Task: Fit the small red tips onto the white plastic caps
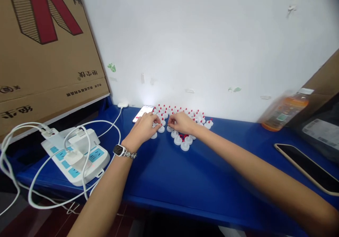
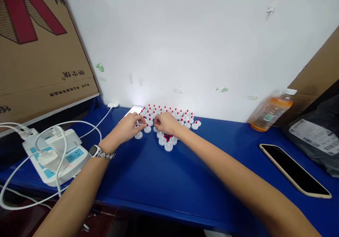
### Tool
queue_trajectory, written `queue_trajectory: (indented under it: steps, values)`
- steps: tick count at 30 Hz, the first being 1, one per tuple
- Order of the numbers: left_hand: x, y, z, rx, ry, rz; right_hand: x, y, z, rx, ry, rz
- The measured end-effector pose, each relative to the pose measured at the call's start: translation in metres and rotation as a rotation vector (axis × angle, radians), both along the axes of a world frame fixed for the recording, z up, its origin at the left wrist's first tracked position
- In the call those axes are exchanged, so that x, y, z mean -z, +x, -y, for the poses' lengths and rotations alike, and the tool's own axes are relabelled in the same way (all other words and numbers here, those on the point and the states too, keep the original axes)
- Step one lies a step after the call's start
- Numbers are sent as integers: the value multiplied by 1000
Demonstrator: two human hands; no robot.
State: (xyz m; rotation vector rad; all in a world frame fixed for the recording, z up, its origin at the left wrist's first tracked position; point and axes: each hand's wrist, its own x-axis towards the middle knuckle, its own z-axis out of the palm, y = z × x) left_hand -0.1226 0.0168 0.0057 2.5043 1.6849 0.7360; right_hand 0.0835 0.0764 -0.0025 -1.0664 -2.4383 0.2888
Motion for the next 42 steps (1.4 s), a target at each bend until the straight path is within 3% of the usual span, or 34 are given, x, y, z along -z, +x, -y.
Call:
queue_trajectory:
  steps: [4, 10, 14, 17, 22, 27, 34, 39, 42]
  values:
    - [3, -3, -2, -11, 3, 5, -4, -15, 3, 41, 57, 36]
    - [5, -10, -3, -36, 3, 69, -7, -34, 10, 24, -2, 57]
    - [6, -2, 0, 15, 63, 114, -13, -21, 19, 109, -62, -263]
    - [5, 15, 5, 138, 106, 162, -17, -1, 35, 140, -148, -458]
    - [5, 45, 16, 268, 129, 182, -14, 26, 62, 96, -63, -394]
    - [5, 55, 21, 384, 128, 226, -12, 36, 72, 117, -36, -484]
    - [4, 57, 19, 400, 216, 155, -10, 42, 73, 131, -168, -509]
    - [1, 58, 21, 372, 300, 76, -8, 38, 77, 117, -126, -575]
    - [-2, 56, 22, 356, 364, 14, -9, 32, 75, 139, -345, -741]
